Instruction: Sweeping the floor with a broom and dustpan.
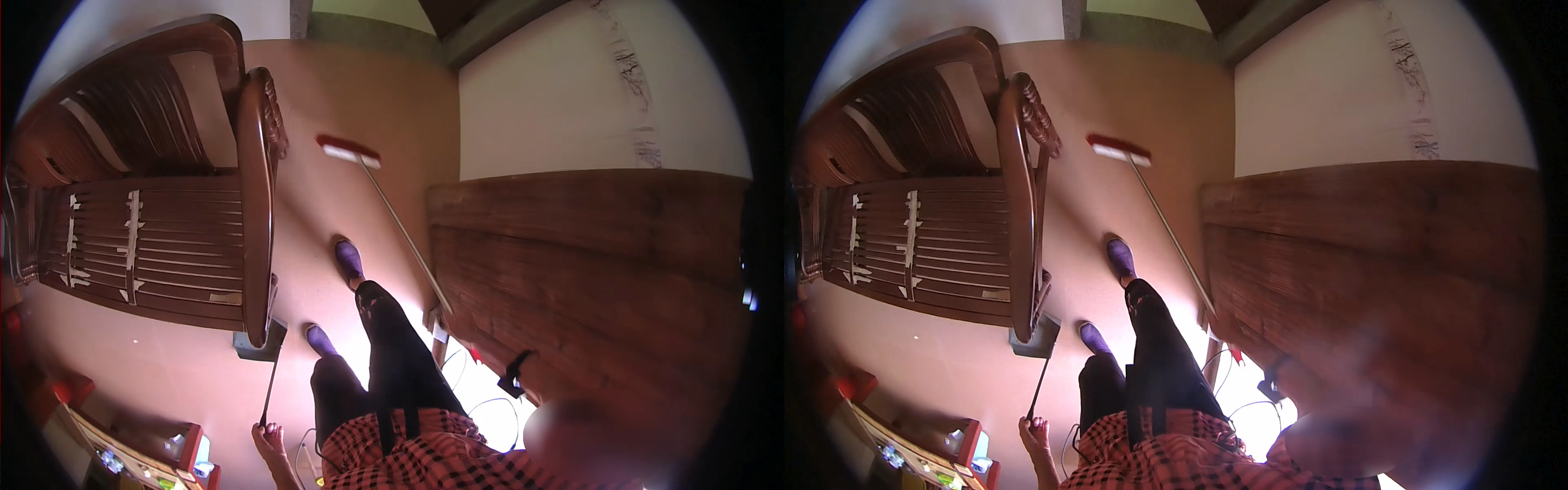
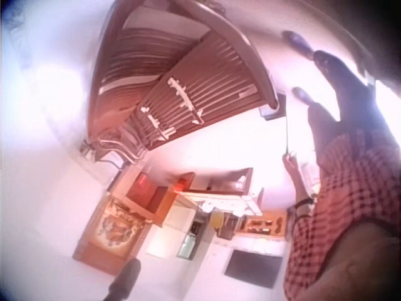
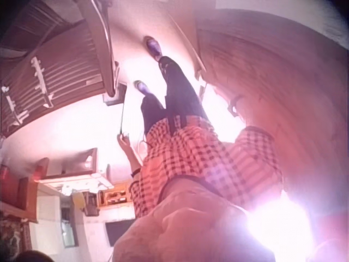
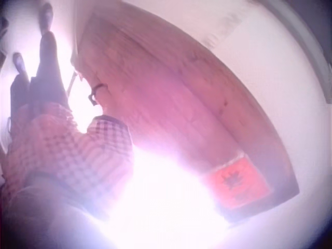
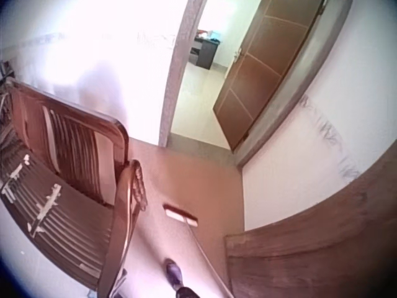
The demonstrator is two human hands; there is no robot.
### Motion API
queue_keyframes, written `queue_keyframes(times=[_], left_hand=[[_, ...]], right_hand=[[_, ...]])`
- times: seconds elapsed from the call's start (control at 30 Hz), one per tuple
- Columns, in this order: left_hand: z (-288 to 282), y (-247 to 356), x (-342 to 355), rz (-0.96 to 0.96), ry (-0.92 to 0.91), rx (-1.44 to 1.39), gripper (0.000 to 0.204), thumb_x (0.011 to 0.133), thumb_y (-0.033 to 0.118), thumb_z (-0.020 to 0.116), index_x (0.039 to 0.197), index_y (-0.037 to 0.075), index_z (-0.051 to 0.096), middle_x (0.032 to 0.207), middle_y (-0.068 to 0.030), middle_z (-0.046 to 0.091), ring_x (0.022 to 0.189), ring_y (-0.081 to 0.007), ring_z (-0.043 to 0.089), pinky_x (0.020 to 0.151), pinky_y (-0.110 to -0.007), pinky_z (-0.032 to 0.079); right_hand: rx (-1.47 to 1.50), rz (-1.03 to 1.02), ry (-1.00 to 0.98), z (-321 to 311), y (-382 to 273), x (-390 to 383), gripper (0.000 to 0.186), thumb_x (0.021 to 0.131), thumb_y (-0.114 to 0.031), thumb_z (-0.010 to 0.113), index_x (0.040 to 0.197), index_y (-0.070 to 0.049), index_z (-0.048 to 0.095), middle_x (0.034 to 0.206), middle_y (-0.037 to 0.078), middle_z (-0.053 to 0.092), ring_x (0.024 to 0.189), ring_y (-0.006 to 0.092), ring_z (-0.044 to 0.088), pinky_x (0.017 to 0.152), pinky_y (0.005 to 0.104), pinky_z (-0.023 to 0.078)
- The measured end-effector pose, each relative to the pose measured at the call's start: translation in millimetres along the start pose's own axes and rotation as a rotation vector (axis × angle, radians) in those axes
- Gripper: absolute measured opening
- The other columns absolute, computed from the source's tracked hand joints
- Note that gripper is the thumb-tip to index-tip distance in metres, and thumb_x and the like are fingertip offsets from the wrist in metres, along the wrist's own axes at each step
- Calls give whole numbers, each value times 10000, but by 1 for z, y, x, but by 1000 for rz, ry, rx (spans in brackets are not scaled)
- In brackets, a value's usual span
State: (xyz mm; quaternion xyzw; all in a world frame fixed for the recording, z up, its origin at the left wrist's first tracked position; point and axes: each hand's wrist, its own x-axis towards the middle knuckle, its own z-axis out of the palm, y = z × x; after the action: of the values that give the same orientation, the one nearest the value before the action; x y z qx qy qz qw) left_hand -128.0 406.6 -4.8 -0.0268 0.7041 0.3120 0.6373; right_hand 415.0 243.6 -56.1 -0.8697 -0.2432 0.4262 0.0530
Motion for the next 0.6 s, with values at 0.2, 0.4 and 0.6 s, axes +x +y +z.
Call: queue_keyframes(times=[0.2, 0.4, 0.6], left_hand=[[8, 3, -2, 7, -5, -38, 173, 722, 135, 558, 689, 165, 390, 582, 9, 346, 562, -126, 362, 536, -263, 330], [6, 3, -8, 35, 50, -65, 163, 714, 118, 547, 703, 160, 389, 584, 6, 345, 560, -129, 359, 534, -268, 330], [-6, 3, -6, 81, 71, -80, 172, 702, 119, 563, 734, 158, 398, 571, 10, 346, 544, -134, 362, 527, -286, 347]], right_hand=[[95, -127, -18, -67, -138, 242, 182, 874, -251, 443, 919, -77, 474, 539, 70, 443, 472, 168, 443, 381, 342, 354], [-548, -268, -118, -122, -274, 325, 91, 699, -67, 579, 780, -38, 612, 608, 139, 571, 586, 264, 595, 480, 371, 460], [-1399, -621, -642, -99, -195, 270, 249, 473, -72, 770, 701, -37, 676, 751, 133, 640, 716, 280, 628, 625, 357, 505]])
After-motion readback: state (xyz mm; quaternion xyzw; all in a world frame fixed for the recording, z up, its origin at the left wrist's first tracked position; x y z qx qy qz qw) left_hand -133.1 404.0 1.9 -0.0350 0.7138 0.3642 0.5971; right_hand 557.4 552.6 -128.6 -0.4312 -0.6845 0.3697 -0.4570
